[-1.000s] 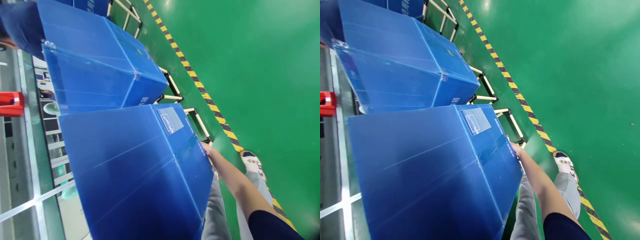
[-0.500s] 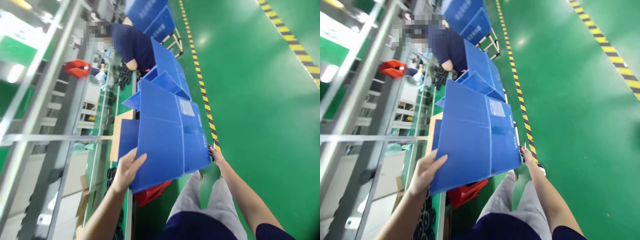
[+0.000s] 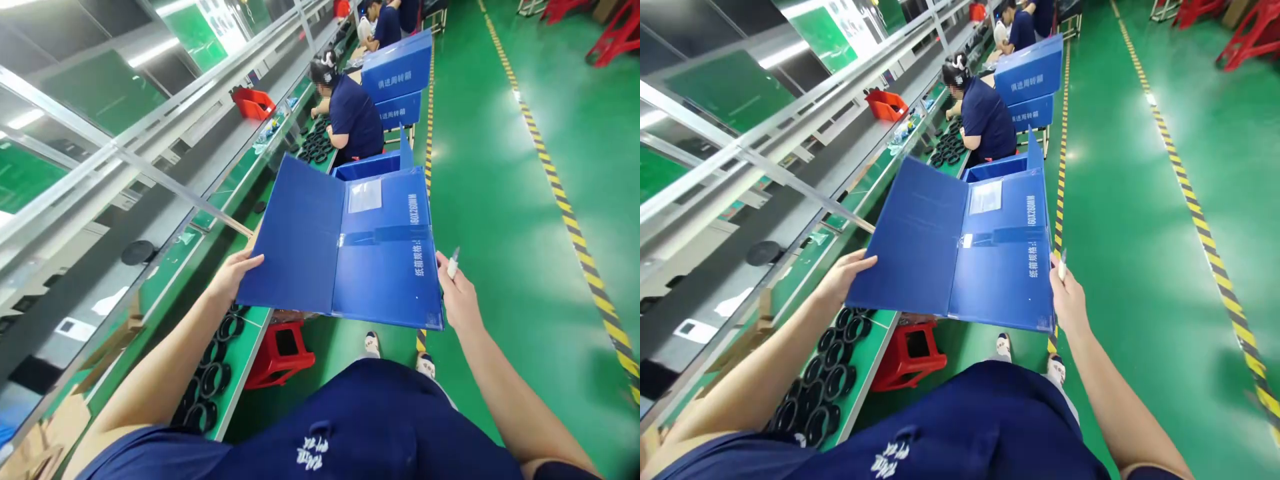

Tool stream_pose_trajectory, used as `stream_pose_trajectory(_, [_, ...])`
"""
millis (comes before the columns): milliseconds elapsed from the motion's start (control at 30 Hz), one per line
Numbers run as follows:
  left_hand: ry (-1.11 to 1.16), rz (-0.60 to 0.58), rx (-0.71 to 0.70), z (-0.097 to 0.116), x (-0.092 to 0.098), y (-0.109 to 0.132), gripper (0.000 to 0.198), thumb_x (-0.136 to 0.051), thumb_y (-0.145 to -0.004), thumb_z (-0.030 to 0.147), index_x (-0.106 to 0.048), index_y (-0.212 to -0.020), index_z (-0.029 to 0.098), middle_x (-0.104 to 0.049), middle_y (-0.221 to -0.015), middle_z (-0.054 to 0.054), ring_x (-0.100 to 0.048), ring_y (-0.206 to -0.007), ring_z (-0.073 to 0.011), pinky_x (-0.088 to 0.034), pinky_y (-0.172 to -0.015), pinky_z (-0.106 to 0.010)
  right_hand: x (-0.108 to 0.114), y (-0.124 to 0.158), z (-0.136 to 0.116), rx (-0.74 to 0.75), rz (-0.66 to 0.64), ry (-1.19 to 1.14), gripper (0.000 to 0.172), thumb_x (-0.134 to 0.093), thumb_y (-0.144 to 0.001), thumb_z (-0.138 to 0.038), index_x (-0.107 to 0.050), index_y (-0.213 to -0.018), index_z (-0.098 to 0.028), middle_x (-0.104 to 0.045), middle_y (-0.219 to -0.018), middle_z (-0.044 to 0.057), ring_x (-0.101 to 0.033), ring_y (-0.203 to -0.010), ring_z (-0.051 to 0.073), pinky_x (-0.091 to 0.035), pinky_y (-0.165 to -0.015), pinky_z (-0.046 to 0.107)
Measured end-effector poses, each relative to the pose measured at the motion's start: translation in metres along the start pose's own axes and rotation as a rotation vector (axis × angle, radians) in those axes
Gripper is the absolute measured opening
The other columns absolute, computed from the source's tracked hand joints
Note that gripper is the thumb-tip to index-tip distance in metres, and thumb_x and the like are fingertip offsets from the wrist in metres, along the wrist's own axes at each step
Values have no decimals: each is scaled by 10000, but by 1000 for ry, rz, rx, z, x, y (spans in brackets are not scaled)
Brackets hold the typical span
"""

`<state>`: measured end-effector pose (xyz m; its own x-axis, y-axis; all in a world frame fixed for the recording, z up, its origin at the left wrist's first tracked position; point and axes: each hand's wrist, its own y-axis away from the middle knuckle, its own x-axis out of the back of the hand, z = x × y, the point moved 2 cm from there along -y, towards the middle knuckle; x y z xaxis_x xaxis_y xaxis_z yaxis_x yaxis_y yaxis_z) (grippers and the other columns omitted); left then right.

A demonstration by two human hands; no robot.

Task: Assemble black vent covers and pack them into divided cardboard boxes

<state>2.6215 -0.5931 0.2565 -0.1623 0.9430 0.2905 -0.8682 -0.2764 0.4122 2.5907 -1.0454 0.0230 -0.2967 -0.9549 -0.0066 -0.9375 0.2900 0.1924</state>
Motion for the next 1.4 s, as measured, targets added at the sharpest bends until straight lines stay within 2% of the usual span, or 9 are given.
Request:
stream_pose_trajectory(167, [-62,-16,139,-80,65,-67,413,-810,-692,388,-708,-1016,154,-787,-846,-109,-744,-722,-249,-620,-698,-380,-68,20,-16,35,9,237,580,-490,-987,-587,-637,-1422,-234,-632,-1438,91,-563,-1347,261,-418,-1172,438])
stream_pose_trajectory(267, [-369,135,90,-94,65,-105,415,-765,-773,407,-696,-1072,127,-777,-1070,-185,-732,-1038,-342,-592,-875,-465,-91,24,-21,7,85,327,593,-442,-998,-566,-631,-1433,-211,-633,-1434,105,-582,-1316,275,-408,-1172,463])
stream_pose_trajectory(367, [-638,221,-114,-97,9,-112,515,-725,-835,348,-640,-1291,126,-641,-1396,-238,-493,-1421,-399,-463,-1087,-565,-107,30,-26,-14,117,335,623,-439,-993,-570,-622,-1446,-184,-645,-1415,119,-585,-1310,285,-402,-1173,478])
stream_pose_trajectory(533, [-867,-247,-648,-113,-149,-35,752,-627,-901,622,-481,-1532,241,-371,-1663,-163,-232,-1576,-396,-201,-1230,-681,-137,46,-32,48,89,241,663,-474,-969,-671,-659,-1393,-196,-617,-1455,120,-555,-1358,300,-390,-1189,496])
stream_pose_trajectory(633, [-910,-271,-669,-115,-184,5,1004,-623,-837,750,-316,-1630,217,-182,-1718,-215,-94,-1590,-470,-113,-1188,-785,-152,49,-29,57,14,92,611,-519,-960,-680,-686,-1335,-227,-622,-1455,92,-545,-1379,278,-374,-1215,481])
stream_pose_trajectory(800, [-960,-240,-532,-92,-153,0,886,-685,-873,478,-314,-1634,220,-194,-1718,-189,-136,-1592,-442,-176,-1210,-741,-147,19,-22,-3,-222,-84,618,-557,-926,-721,-687,-1255,-214,-729,-1242,118,-686,-1163,264,-528,-1058,450])
stream_pose_trajectory(900, [-921,-181,-470,-77,-122,-16,689,-561,-957,378,-384,-1608,241,-294,-1696,-129,-217,-1587,-380,-251,-1239,-655,-135,-17,-23,14,-259,259,663,-430,-980,-723,-657,-1292,-184,-753,-1003,122,-724,-922,270,-575,-879,436])
stream_pose_trajectory(1000, [-877,-103,-400,-72,-96,-28,596,-467,-1005,351,-425,-1590,248,-356,-1672,-84,-280,-1569,-354,-291,-1256,-594,-139,-51,-33,228,-248,665,535,-327,-1067,-528,-672,-1278,-178,-721,-1120,145,-681,-1075,292,-525,-927,401])
stream_pose_trajectory(1400, [-680,131,-422,-97,-88,-43,486,-386,-1051,338,-549,-1503,260,-470,-1607,-61,-341,-1550,-277,-253,-1289,-576,-254,-108,-91,568,-501,1139,474,-313,-1085,-288,-487,-1526,-305,-706,-1156,94,-669,-959,245,-414,-693,302])
